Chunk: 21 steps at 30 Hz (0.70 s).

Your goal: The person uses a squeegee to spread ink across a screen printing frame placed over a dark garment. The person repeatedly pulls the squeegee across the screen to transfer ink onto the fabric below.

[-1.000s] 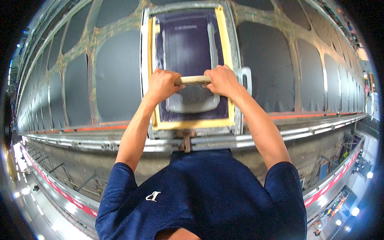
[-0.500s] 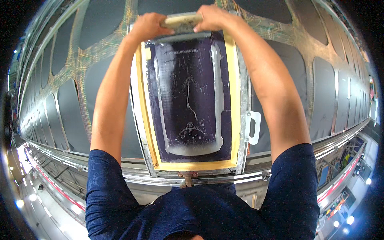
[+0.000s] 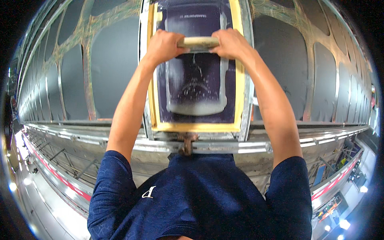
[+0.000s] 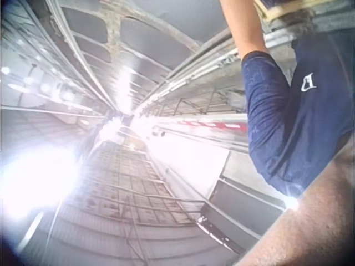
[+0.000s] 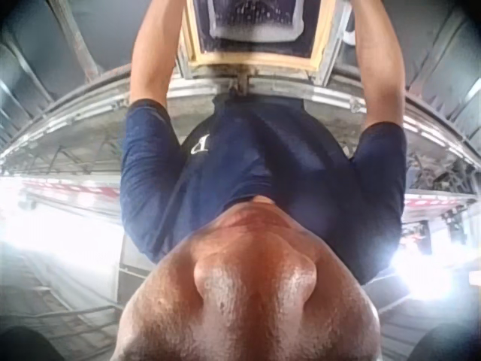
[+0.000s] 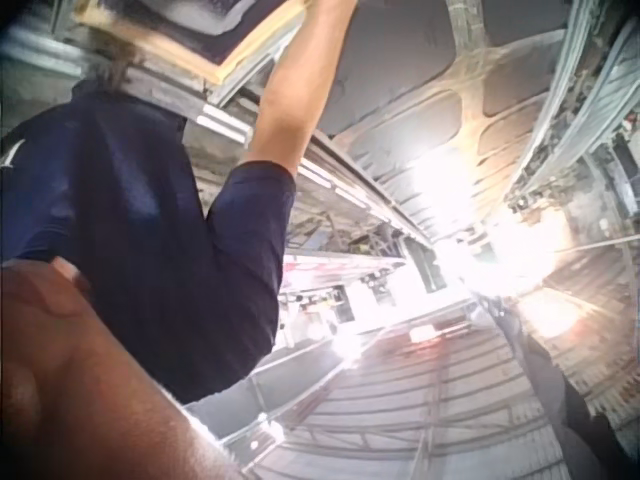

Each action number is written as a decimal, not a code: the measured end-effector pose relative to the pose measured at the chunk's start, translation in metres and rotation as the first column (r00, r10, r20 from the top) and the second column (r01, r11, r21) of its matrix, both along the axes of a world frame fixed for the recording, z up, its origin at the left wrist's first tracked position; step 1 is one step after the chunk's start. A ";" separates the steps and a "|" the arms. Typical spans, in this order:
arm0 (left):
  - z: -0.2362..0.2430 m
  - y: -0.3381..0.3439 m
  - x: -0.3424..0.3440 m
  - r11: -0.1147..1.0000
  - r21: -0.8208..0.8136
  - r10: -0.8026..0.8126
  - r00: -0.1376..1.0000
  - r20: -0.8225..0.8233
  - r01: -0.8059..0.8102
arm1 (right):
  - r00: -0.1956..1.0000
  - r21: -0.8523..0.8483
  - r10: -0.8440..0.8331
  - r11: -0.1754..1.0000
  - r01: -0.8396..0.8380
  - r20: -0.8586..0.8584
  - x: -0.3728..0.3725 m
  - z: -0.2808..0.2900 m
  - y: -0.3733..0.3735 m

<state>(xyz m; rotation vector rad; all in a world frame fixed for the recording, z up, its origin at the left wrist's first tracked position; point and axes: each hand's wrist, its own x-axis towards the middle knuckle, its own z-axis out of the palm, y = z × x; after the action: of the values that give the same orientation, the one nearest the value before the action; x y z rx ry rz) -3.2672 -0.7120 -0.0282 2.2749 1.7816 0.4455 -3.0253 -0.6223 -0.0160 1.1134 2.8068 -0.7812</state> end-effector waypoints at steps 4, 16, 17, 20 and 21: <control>0.005 -0.126 0.043 1.000 -0.009 -0.014 0.999 0.029 0.015 | 0.997 0.056 0.067 0.996 -0.065 -0.030 0.040 -0.002 -0.119; 0.006 -0.208 0.065 0.998 -0.059 -0.004 1.000 0.013 0.005 | 0.608 0.190 -0.712 0.581 0.791 -0.351 0.144 -0.060 -0.102; 0.006 -0.206 0.065 0.996 -0.085 -0.021 1.000 0.014 0.022 | 0.550 0.082 -0.776 0.554 0.828 -0.309 0.151 -0.074 -0.103; 0.007 -0.218 0.061 1.000 -0.021 -0.001 1.000 -0.005 0.001 | 0.539 0.004 -0.785 0.565 0.825 -0.306 0.145 -0.056 -0.106; 0.011 -0.224 0.059 0.999 -0.034 0.018 1.000 0.011 -0.017 | 0.539 -0.005 -0.766 0.577 0.817 -0.350 0.140 -0.055 -0.106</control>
<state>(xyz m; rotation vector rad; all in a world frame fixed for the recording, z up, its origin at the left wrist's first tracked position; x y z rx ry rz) -3.2085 -0.9363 -0.0174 2.2315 1.7912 0.4274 -2.8853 -0.7283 -0.0707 2.6185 2.4859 -0.8047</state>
